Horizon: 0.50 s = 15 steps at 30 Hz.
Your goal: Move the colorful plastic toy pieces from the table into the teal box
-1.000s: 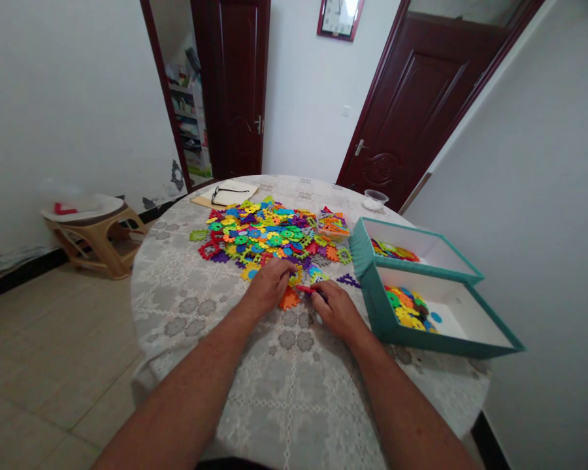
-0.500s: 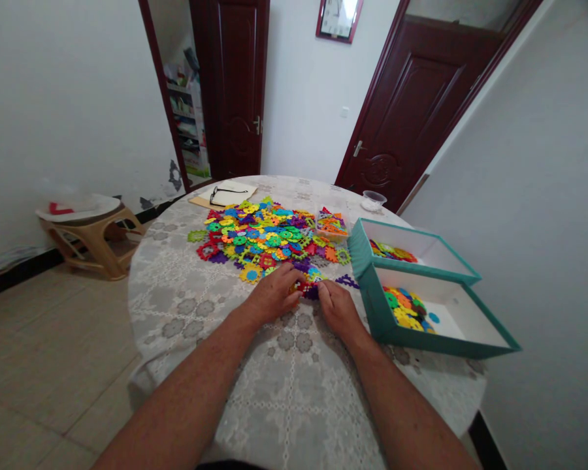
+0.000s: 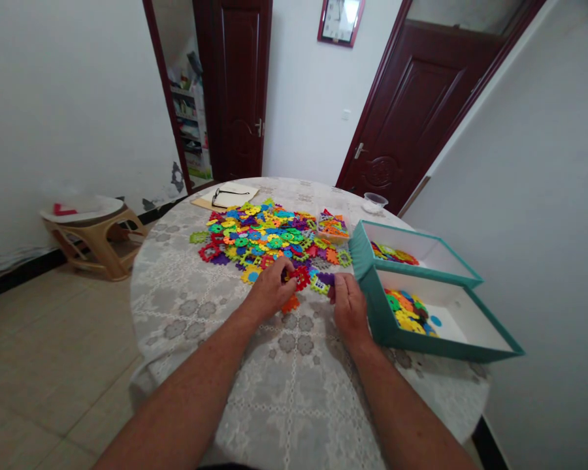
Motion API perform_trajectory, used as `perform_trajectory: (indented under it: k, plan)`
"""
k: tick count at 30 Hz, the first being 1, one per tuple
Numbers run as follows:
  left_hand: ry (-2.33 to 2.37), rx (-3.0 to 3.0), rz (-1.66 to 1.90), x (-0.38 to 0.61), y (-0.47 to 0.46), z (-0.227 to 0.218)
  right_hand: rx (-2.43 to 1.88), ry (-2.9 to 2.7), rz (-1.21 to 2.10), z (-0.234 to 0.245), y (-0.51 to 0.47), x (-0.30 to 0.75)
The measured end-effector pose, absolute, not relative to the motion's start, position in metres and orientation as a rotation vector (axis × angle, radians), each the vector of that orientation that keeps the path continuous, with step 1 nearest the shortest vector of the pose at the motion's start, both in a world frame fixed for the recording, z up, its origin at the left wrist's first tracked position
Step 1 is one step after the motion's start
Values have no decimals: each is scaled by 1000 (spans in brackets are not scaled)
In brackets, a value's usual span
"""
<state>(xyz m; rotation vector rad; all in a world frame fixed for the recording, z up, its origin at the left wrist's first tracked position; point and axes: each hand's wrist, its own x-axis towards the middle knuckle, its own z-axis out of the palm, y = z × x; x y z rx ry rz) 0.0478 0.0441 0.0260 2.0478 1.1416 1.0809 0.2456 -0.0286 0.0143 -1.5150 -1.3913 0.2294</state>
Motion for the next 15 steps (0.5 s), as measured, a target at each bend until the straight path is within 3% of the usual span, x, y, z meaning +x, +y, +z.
perform_trajectory:
  k: [9, 15]
  plan:
    - [868, 1592, 827, 44, 44, 37, -1271, -1759, 178, 12, -28, 236]
    - [853, 1727, 855, 45, 47, 29, -1200, -1818, 178, 15, -31, 235]
